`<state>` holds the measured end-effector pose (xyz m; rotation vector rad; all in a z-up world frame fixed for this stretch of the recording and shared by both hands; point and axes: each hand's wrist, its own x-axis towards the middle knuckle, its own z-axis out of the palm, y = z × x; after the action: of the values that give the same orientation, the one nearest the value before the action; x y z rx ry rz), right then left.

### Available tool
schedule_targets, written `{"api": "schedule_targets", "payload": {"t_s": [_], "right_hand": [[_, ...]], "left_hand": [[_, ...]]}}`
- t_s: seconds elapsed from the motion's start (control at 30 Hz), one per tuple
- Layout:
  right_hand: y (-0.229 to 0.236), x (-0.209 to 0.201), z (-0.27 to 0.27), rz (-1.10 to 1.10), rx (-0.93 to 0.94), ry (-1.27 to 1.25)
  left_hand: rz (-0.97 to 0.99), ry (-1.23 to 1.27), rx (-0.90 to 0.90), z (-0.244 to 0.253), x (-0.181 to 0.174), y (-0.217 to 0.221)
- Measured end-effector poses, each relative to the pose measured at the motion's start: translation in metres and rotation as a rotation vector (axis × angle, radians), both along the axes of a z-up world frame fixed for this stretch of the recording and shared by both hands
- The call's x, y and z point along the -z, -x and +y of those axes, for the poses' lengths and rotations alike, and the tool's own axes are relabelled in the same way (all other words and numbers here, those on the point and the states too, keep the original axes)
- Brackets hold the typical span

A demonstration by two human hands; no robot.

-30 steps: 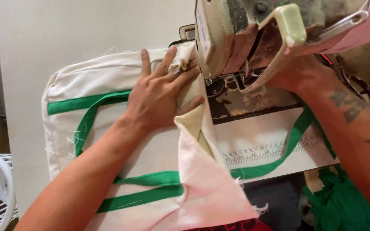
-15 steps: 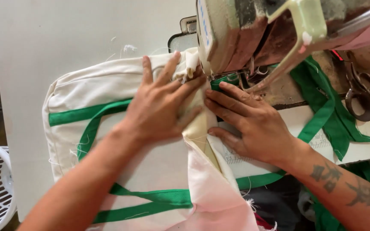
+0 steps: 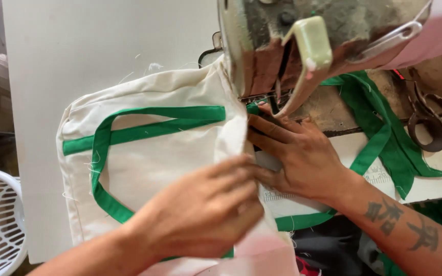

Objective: Attaching a green zipper to a white tote bag using an industrial sewing machine and scissors.

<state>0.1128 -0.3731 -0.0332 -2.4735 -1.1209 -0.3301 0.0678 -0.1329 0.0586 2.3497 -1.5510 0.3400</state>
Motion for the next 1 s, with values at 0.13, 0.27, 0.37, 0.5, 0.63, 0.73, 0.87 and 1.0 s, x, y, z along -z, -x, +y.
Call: {"api": "schedule_targets", "payload": {"t_s": [0.13,0.27,0.37,0.5,0.63,0.73,0.87,1.0], "right_hand": [[0.005,-0.002,0.003,-0.021,0.037,0.086],[0.005,-0.002,0.003,-0.001,0.051,0.053],[0.007,0.0,0.005,0.009,0.066,0.043],[0.006,0.003,0.002,-0.011,0.05,0.057],[0.009,0.001,0.003,-0.027,0.059,0.054],[0.008,0.006,0.001,-0.021,0.074,0.085],[0.007,0.005,0.001,-0.006,0.073,0.089],[0.008,0.006,0.003,0.013,0.088,0.077]], "left_hand": [[0.204,-0.781,-0.309,0.008,0.005,-0.022],[-0.286,-0.89,-0.793,0.021,-0.003,-0.037],[-0.63,-0.507,-0.615,0.001,0.005,-0.026],[-0.302,-0.101,-0.209,0.017,0.05,-0.052],[-0.18,-0.116,-0.391,0.037,0.077,-0.055],[-0.257,-0.152,-0.507,0.039,0.073,-0.061],[-0.131,-0.154,-0.564,0.029,0.068,-0.063],[-0.17,-0.089,-0.584,0.029,0.076,-0.057]]}}
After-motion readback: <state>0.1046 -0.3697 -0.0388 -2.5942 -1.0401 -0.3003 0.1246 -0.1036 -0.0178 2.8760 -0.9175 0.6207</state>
